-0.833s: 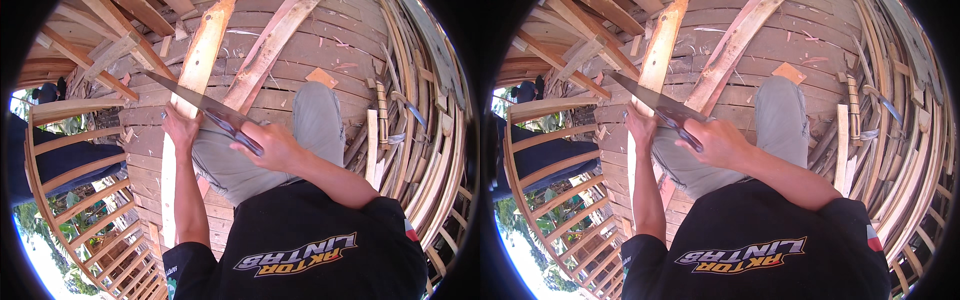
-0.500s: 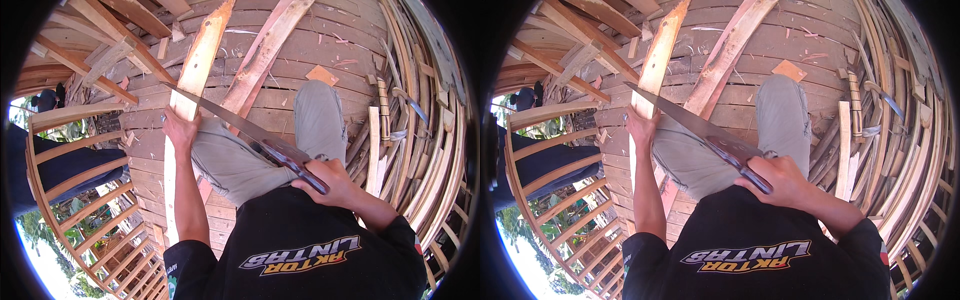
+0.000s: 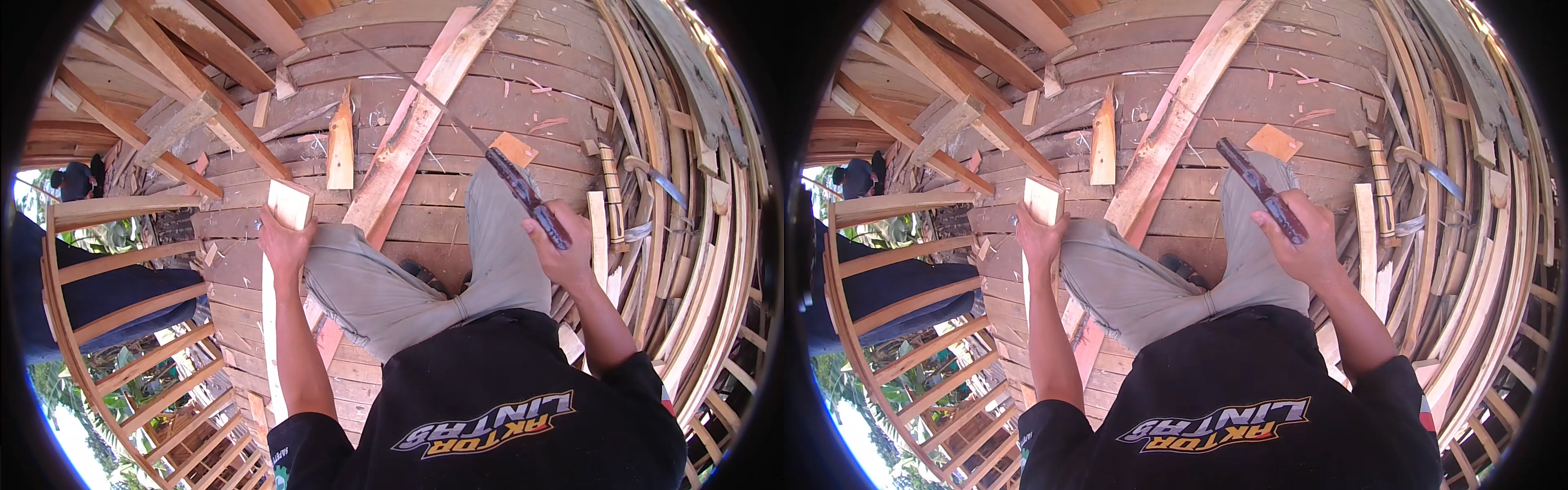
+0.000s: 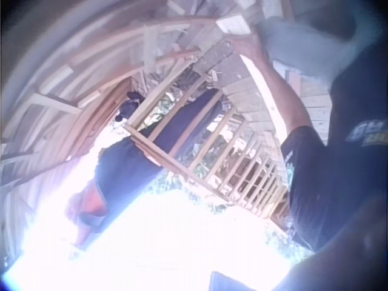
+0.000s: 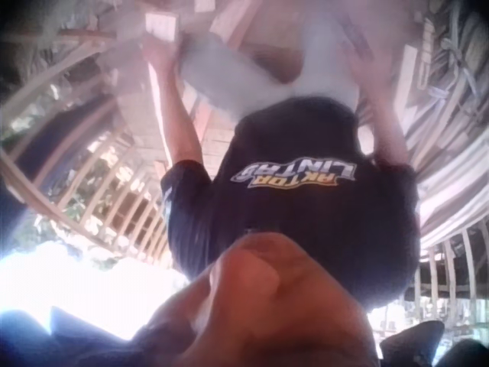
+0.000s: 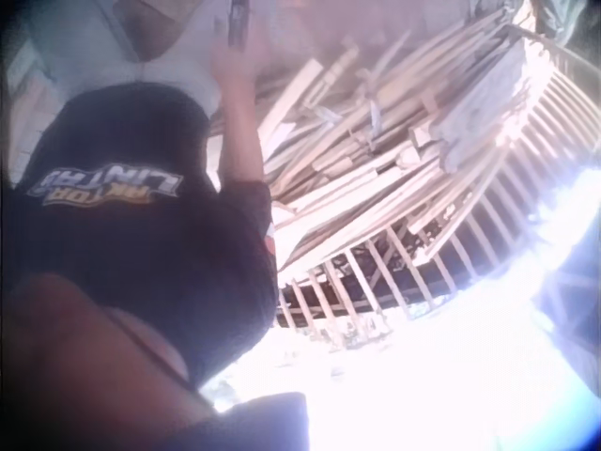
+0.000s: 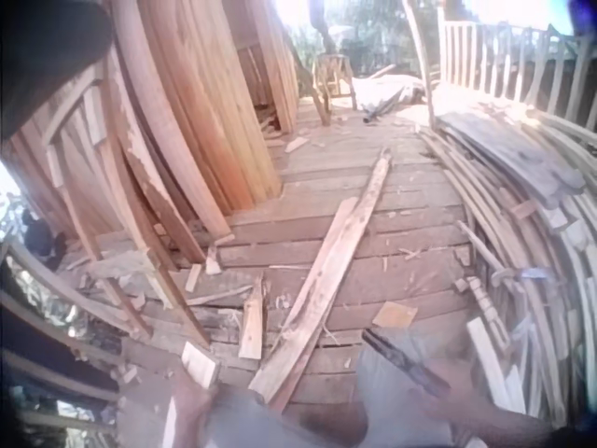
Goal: The person handles several curved and straight wooden planks on a wooden floor. They use a hand saw to cut a small piece off a thin wooden strip. They then move and arrange the various wood pieces on the floor by hand.
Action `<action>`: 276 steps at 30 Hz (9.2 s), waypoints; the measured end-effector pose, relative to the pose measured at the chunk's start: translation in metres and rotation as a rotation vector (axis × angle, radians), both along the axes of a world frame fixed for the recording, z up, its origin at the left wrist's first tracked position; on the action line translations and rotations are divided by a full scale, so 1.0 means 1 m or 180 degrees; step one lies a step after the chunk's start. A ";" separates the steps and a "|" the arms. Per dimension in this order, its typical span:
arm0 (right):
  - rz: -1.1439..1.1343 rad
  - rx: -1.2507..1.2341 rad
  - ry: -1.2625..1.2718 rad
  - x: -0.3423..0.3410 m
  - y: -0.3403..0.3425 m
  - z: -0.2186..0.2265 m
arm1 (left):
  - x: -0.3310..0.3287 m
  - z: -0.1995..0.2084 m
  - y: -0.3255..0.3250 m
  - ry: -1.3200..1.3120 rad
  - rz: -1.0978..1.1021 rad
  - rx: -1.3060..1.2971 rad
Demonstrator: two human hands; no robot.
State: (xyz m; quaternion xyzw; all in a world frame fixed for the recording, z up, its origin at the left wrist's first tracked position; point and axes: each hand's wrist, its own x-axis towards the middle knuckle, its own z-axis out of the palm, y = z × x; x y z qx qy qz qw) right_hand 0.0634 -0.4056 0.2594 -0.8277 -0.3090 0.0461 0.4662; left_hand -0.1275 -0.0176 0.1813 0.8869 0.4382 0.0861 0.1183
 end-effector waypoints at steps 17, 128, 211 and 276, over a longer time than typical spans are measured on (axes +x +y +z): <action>-0.1305 -0.2412 -0.0477 0.122 -0.089 -0.244 | 0.034 -0.138 -0.061 0.0583 0.0000 -0.0401; 0.5028 -0.2361 -0.1131 -0.103 0.242 -0.240 | -0.320 -0.210 -0.204 -0.5101 0.4936 -0.2353; 0.3842 -0.3456 -0.2172 -0.360 0.353 -0.288 | -0.904 -0.259 -0.070 -0.1105 0.4033 0.0152; 0.3886 -0.2506 -0.2711 -0.458 0.537 -0.299 | -0.664 -0.275 -0.170 -0.5642 0.5383 -0.2350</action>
